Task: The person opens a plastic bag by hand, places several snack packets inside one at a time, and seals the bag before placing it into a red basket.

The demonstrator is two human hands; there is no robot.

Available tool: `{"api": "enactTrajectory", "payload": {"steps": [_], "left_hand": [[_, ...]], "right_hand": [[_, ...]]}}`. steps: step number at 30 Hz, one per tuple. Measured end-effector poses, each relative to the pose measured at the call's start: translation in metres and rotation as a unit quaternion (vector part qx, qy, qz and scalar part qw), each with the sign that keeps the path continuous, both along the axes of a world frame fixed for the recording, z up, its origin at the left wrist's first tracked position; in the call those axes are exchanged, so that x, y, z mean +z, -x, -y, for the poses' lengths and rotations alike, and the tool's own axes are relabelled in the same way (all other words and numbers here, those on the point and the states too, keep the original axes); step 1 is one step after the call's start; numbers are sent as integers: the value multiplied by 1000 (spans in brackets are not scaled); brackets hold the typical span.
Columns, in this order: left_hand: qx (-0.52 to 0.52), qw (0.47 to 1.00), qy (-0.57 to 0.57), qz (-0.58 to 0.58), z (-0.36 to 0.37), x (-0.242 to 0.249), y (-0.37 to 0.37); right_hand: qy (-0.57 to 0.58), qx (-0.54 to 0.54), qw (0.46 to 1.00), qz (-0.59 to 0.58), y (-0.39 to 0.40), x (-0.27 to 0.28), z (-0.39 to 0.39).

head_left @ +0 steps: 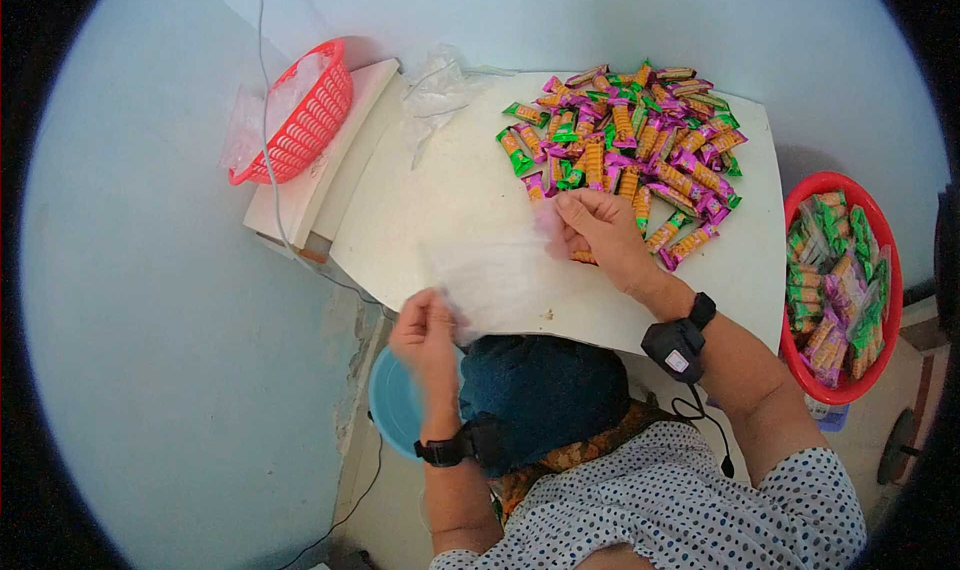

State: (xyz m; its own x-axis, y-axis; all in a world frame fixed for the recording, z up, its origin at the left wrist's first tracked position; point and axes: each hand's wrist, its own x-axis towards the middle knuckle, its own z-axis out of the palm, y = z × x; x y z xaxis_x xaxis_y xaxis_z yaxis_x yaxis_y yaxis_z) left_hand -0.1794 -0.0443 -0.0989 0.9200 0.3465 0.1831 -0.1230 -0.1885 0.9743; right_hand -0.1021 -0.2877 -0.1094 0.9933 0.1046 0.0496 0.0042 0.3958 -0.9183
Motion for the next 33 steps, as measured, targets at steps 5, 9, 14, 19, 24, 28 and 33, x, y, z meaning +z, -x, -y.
{"api": "enactTrajectory", "payload": {"steps": [5, 9, 14, 19, 24, 28, 33], "left_hand": [[207, 963, -115, 129, -34, 36, -10], [275, 804, -459, 259, -31, 76, -5], [258, 706, -575, 325, -12, 72, -21], [257, 705, -562, 349, -7, 65, -28], [188, 741, -570, 300, 8, 34, -39], [127, 827, -497, 233, 37, -1, -40], [89, 865, -456, 189, 55, -30, -42]], "right_hand": [[267, -138, 940, 162, 5, 15, 3], [481, -139, 823, 269, 7, 29, 16], [688, -36, 695, 206, 23, 42, 27], [725, -12, 655, 212, 25, 44, 33], [688, -80, 672, 261, 29, 30, 31], [719, -7, 656, 227, 25, 30, 30], [725, 45, 651, 222, 29, 35, 28]]}}
